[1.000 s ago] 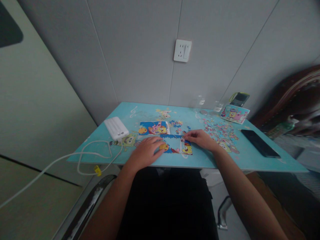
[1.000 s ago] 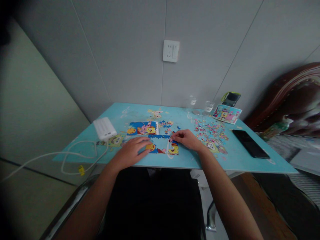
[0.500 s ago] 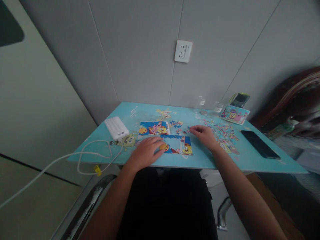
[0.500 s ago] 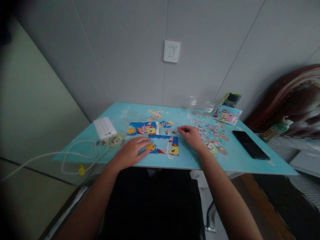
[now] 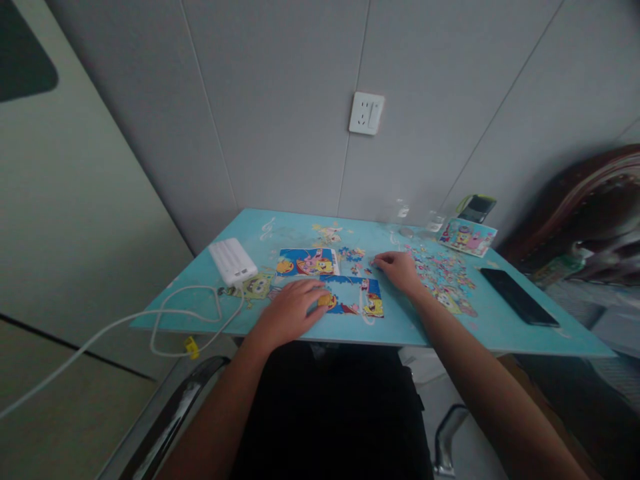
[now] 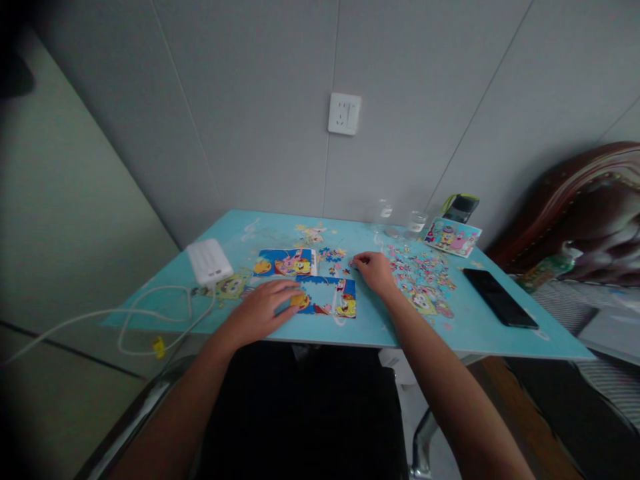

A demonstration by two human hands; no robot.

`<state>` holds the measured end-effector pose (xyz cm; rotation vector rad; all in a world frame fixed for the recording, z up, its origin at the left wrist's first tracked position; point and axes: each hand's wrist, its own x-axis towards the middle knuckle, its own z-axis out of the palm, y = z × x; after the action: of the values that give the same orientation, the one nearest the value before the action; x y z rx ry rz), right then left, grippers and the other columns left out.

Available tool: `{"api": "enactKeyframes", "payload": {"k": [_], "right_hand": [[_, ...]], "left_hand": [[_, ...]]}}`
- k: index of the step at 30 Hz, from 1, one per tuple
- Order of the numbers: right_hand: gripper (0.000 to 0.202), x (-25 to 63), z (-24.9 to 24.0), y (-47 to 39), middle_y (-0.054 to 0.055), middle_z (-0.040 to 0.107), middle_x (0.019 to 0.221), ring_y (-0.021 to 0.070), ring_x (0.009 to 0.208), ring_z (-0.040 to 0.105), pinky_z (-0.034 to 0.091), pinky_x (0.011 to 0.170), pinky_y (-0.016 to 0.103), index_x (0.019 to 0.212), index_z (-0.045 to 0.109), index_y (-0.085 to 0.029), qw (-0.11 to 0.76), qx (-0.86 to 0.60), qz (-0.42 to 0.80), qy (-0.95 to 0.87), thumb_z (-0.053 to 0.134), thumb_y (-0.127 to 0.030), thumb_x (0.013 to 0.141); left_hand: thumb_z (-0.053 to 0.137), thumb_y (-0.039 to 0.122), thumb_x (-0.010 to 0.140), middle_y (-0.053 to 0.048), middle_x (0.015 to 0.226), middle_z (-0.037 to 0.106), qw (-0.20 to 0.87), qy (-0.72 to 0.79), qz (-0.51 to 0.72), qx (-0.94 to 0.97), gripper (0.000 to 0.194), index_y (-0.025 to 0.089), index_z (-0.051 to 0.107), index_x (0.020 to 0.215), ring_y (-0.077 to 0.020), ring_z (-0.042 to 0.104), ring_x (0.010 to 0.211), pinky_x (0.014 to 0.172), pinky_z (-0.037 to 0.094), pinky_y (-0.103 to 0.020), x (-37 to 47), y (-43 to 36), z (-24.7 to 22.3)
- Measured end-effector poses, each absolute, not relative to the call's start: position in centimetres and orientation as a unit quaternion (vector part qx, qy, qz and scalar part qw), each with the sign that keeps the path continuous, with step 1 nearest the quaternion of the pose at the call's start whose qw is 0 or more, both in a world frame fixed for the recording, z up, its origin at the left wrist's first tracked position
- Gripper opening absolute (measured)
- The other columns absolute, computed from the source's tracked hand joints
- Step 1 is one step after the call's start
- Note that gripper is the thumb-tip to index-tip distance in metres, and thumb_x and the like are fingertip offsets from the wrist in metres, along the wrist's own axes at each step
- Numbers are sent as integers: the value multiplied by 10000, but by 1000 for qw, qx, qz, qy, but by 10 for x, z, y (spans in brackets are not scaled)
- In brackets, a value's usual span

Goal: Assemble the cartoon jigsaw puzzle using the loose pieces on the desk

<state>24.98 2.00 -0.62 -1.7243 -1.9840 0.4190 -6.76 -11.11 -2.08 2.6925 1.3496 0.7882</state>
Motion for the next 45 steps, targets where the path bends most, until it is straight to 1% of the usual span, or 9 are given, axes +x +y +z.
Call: {"api": "enactKeyframes", "payload": {"k": [8,15,19,23,28,30,37,43,45], "right_hand": [[327,222,11,68,102,629,1298,238,1082,655,571,912,446,1277,621,-187,144,-628,187,-741,625,-357,997],[338,212,14,83,97,631,1297,250,1082,656,574,904,444,1273,626,-177,117,-622,237,-737,636,-361,990],[352,219,20,78,93,631,1297,258,1082,656,577,893,442,1273,627,-168,149,-616,254,-731,649,-362,980],[337,234,21,59,85,645,1262,254,1059,665,581,879,436,1245,637,-160,219,-603,264,-720,649,-368,980],[437,249,19,19,90,756,1018,206,878,681,555,848,368,1242,695,-137,319,-553,294,-711,681,-434,921],[477,251,17,4,83,777,986,208,846,681,549,839,366,1228,724,-150,343,-532,312,-708,698,-473,879],[422,242,13,-21,84,788,1056,241,981,713,548,943,390,1083,780,-186,368,-473,390,-699,759,-508,810],[549,240,13,-25,71,787,1026,230,952,742,564,956,408,1278,711,-194,380,-461,423,-682,751,-511,832],[526,241,13,-25,75,793,1039,236,953,744,556,974,425,1267,727,-195,375,-466,424,-680,757,-493,834]], "left_hand": [[525,445,1025,-68,1382,617,16,436,250,864,354,257,636,1304,-267,563,1281,1109,431,-488,-69,-111,-21],[513,456,1028,-77,1372,624,22,436,246,865,361,258,637,1304,-274,558,1284,1113,421,-485,-68,-112,-19],[504,460,1033,-79,1369,623,23,436,248,865,357,260,645,1293,-274,561,1275,1106,426,-481,-68,-113,-18],[505,459,1034,-74,1353,626,23,436,250,865,344,274,650,1285,-270,567,1261,1101,429,-482,-67,-113,-17],[500,449,1034,-77,1341,628,26,434,255,864,332,268,663,1260,-272,562,1263,1100,430,-485,-67,-112,-18],[502,443,1033,-74,1341,628,26,433,257,863,328,270,662,1261,-273,556,1271,1105,427,-490,-67,-112,-18],[499,450,1033,-69,1346,626,22,435,259,862,330,276,658,1263,-271,556,1274,1106,429,-503,-67,-111,-20],[504,447,1032,-58,1339,630,27,431,258,864,319,278,661,1252,-262,558,1269,1099,439,-487,-66,-111,-18],[508,439,1032,-55,1346,626,27,430,259,864,310,281,660,1250,-260,560,1266,1105,434,-487,-66,-111,-17]]}}
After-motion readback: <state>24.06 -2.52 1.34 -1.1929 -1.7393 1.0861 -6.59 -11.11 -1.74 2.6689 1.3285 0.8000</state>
